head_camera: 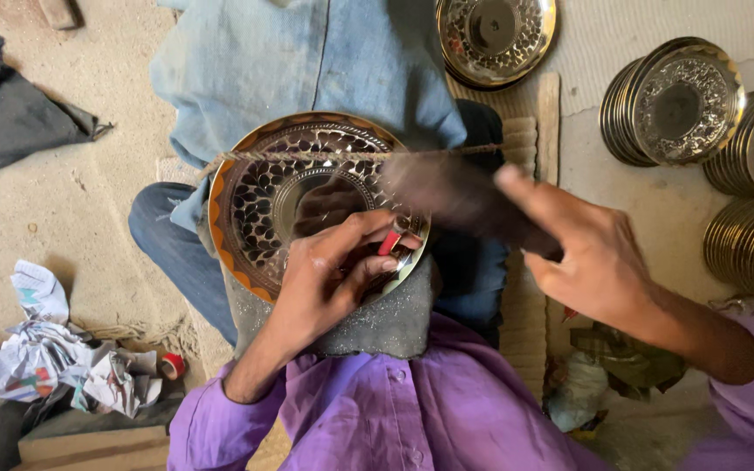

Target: The person sits on the floor with an ornate brass plate held against a padded lap board and engraves decorative patterns into it. They hold a chisel against the plate surface with one hand and repeatedly strike the chisel with a wooden mallet held in the other hand, repositioning the chisel to work different areas of the pattern.

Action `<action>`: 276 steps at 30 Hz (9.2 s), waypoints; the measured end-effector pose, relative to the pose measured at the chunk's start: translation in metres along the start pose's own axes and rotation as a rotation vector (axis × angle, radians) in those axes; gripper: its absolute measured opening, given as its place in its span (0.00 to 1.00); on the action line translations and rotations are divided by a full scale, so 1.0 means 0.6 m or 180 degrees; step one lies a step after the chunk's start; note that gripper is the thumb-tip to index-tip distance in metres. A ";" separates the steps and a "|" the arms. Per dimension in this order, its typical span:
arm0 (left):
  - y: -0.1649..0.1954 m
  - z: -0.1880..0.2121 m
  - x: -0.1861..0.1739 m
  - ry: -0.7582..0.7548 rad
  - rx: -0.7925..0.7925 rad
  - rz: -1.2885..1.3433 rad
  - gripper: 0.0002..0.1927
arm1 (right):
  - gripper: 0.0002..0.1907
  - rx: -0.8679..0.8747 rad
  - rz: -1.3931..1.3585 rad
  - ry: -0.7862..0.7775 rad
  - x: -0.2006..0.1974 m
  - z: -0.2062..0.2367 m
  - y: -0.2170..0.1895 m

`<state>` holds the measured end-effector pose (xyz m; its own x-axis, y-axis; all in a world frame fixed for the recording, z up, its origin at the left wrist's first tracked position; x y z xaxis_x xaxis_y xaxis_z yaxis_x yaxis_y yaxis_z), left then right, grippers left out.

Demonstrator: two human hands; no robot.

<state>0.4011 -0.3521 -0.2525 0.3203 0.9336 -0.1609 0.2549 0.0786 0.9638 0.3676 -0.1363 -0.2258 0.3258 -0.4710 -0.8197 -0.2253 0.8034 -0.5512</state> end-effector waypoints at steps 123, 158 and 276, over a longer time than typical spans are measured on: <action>-0.014 -0.016 0.042 -0.1385 0.0931 0.0173 0.22 | 0.23 0.0525 -0.0431 0.0789 0.068 0.100 0.125; -0.005 -0.015 0.030 -0.1391 0.1058 0.0317 0.23 | 0.32 0.0089 -0.0990 0.0554 0.055 0.065 0.104; -0.020 -0.019 -0.001 -0.0710 0.1104 -0.0055 0.19 | 0.33 -0.0412 -0.0251 0.0287 0.032 -0.017 0.020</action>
<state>0.3872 -0.3498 -0.2614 0.4934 0.8315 -0.2553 0.5422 -0.0645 0.8377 0.3615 -0.1393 -0.2499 0.2648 -0.5662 -0.7806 -0.3204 0.7118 -0.6250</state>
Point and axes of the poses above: each hand's wrist, its own z-axis away from the middle knuckle, its own x-axis out of the palm, y = z × x, the point moved 9 cm from there along -z, towards the middle knuckle, and after that the axes turned 13 degrees about x, right-handed, at the moved point
